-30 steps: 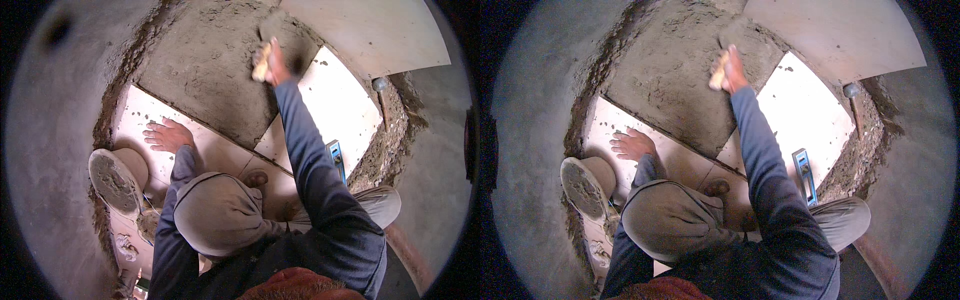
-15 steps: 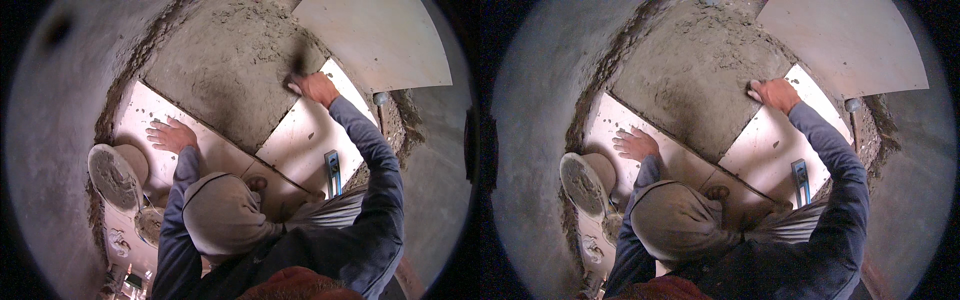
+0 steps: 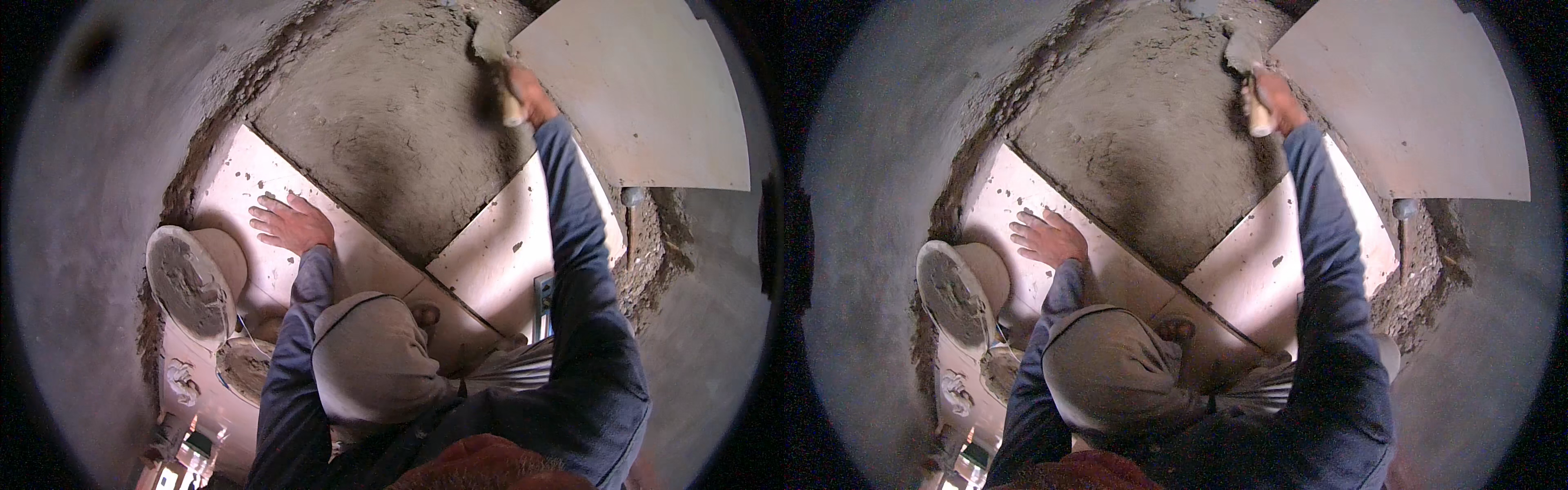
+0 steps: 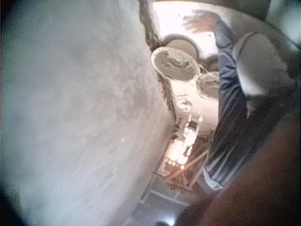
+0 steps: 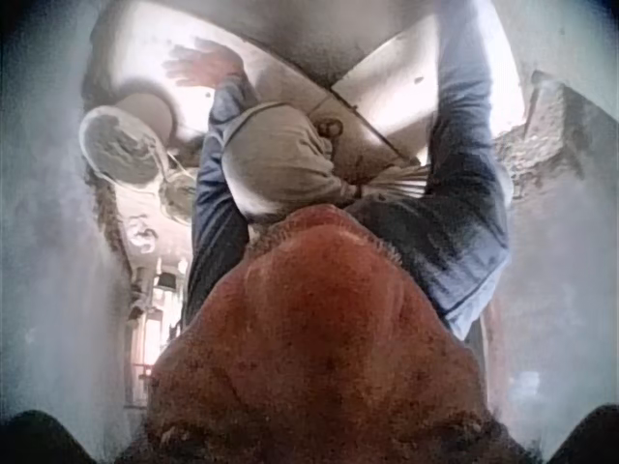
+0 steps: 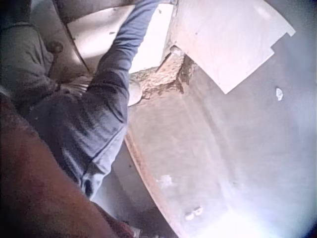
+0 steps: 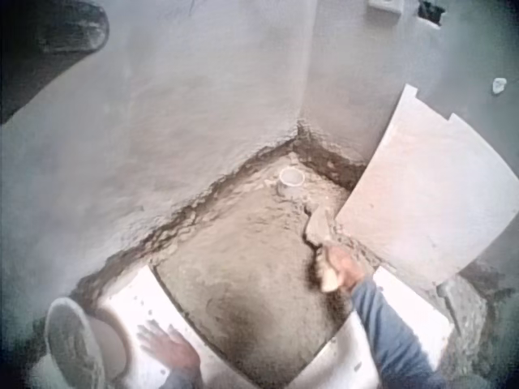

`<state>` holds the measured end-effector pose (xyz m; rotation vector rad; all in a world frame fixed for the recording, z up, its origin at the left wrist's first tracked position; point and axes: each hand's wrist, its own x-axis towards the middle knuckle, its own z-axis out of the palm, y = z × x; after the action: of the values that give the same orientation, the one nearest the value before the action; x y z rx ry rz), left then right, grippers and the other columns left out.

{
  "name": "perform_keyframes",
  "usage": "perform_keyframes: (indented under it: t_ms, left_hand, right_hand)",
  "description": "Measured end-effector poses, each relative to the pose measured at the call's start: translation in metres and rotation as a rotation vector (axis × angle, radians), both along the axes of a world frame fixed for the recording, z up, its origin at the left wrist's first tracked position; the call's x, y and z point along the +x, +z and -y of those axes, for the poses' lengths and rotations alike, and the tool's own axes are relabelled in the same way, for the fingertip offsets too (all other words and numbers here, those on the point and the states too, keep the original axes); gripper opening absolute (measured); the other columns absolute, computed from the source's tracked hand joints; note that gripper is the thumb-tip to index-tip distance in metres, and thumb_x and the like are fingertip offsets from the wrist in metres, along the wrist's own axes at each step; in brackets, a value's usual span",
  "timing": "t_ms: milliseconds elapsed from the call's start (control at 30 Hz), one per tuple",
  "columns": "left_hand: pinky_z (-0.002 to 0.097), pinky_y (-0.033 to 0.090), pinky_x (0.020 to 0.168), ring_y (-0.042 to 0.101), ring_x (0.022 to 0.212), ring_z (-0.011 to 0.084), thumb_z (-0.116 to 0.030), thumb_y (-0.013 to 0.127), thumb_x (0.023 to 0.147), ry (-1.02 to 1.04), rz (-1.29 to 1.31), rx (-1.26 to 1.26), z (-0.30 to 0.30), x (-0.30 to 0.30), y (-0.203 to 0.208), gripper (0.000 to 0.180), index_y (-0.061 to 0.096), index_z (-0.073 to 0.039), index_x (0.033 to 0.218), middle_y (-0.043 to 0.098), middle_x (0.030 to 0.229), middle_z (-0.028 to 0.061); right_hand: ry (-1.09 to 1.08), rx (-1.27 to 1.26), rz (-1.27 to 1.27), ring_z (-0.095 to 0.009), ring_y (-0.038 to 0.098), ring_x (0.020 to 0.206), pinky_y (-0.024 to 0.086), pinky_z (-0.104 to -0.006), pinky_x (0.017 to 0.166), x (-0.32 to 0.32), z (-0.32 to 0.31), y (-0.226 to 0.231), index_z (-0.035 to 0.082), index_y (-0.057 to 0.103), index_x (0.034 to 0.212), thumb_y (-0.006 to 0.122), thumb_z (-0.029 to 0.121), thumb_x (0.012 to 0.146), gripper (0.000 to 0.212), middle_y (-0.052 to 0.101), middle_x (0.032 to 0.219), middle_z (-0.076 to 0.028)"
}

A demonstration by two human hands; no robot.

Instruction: The person spreads cement on the floor using a trowel, places a ceramic tile, and taps it with a hammer to level it. The person uses a spirit level to check alignment and wipes excess cement with a cloth.

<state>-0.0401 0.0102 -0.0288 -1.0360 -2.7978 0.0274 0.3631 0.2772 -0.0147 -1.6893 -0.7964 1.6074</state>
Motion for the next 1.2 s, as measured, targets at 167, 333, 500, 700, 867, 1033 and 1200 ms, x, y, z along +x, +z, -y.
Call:
perform_keyframes:
  t_ms: [167, 333, 500, 700, 867, 1033, 1200]
  left_hand:
    - [0.0581, 0.011, 0.122, 0.014, 0.153, 0.0451, -0.043, 0.032, 0.106, 0.016, 0.116, -0.003, -0.001, 0.001, 0.008, 0.068, 0.023, -0.001, 0.159, 0.018, 0.165, 0.0277]
    - [0.0582, 0.008, 0.123, 0.01, 0.154, 0.0458, -0.043, 0.033, 0.106, 0.021, 0.179, -0.002, -0.003, 0.001, 0.015, 0.069, 0.021, 0.0, 0.16, 0.014, 0.166, 0.0281]
    - [0.0599, 0.009, 0.122, 0.01, 0.153, 0.0466, -0.041, 0.033, 0.106, 0.007, 0.157, 0.007, 0.0, -0.001, 0.009, 0.069, 0.021, 0.001, 0.159, 0.014, 0.165, 0.029]
    - [0.0604, 0.009, 0.122, 0.011, 0.153, 0.0472, -0.041, 0.033, 0.106, -0.033, 0.134, 0.002, 0.002, -0.003, 0.006, 0.069, 0.021, 0.002, 0.159, 0.015, 0.165, 0.0296]
    - [0.0603, 0.009, 0.122, 0.01, 0.153, 0.0482, -0.04, 0.036, 0.105, -0.035, 0.141, 0.003, 0.0, -0.003, 0.008, 0.069, 0.022, 0.001, 0.159, 0.016, 0.165, 0.0294]
    - [0.0608, 0.008, 0.122, 0.01, 0.153, 0.0478, -0.04, 0.037, 0.104, 0.01, 0.106, -0.1, 0.006, -0.003, 0.007, 0.07, 0.022, 0.001, 0.159, 0.014, 0.165, 0.0294]
    - [0.061, 0.008, 0.122, 0.012, 0.153, 0.0473, -0.041, 0.036, 0.105, -0.022, 0.11, -0.016, 0.008, -0.003, 0.005, 0.07, 0.022, 0.001, 0.159, 0.016, 0.165, 0.0297]
  right_hand:
    - [0.009, -0.146, -0.292, -0.021, 0.053, 0.049, 0.051, -0.0428, 0.048, -0.122, 0.006, -0.012, 0.008, 0.057, 0.094, 0.053, 0.048, 0.103, 0.041, 0.055, 0.065, -0.005]
    - [0.527, 0.36, 0.335, -0.034, 0.063, 0.064, 0.051, -0.0495, 0.06, -0.145, -0.028, 0.005, 0.0, 0.056, 0.098, 0.051, 0.038, 0.104, 0.038, 0.064, 0.075, -0.016]
    - [0.842, 0.669, 1.062, -0.048, 0.067, 0.092, 0.052, -0.0577, 0.08, -0.084, 0.018, -0.01, -0.001, 0.056, 0.107, 0.049, 0.036, 0.103, 0.039, 0.069, 0.092, -0.03]
    - [0.875, 0.638, 1.068, -0.048, 0.067, 0.087, 0.054, -0.0563, 0.077, -0.079, -0.094, -0.053, 0.001, 0.058, 0.108, 0.049, 0.04, 0.103, 0.04, 0.069, 0.092, -0.029]
    - [0.629, 0.122, 0.404, -0.027, 0.069, 0.066, 0.056, -0.0443, 0.056, -0.107, -0.082, 0.006, 0.0, 0.06, 0.105, 0.052, 0.041, 0.103, 0.042, 0.07, 0.08, -0.014]
    - [0.279, -0.002, -0.023, -0.017, 0.054, 0.051, 0.05, -0.0327, 0.046, -0.1, -0.063, 0.046, 0.004, 0.058, 0.1, 0.044, 0.043, 0.107, 0.042, 0.057, 0.071, -0.004]
    - [0.295, -0.165, -0.35, -0.011, 0.051, 0.054, 0.047, -0.0271, 0.048, -0.147, -0.058, 0.018, 0.006, 0.06, 0.098, 0.043, 0.042, 0.109, 0.041, 0.054, 0.068, 0.001]
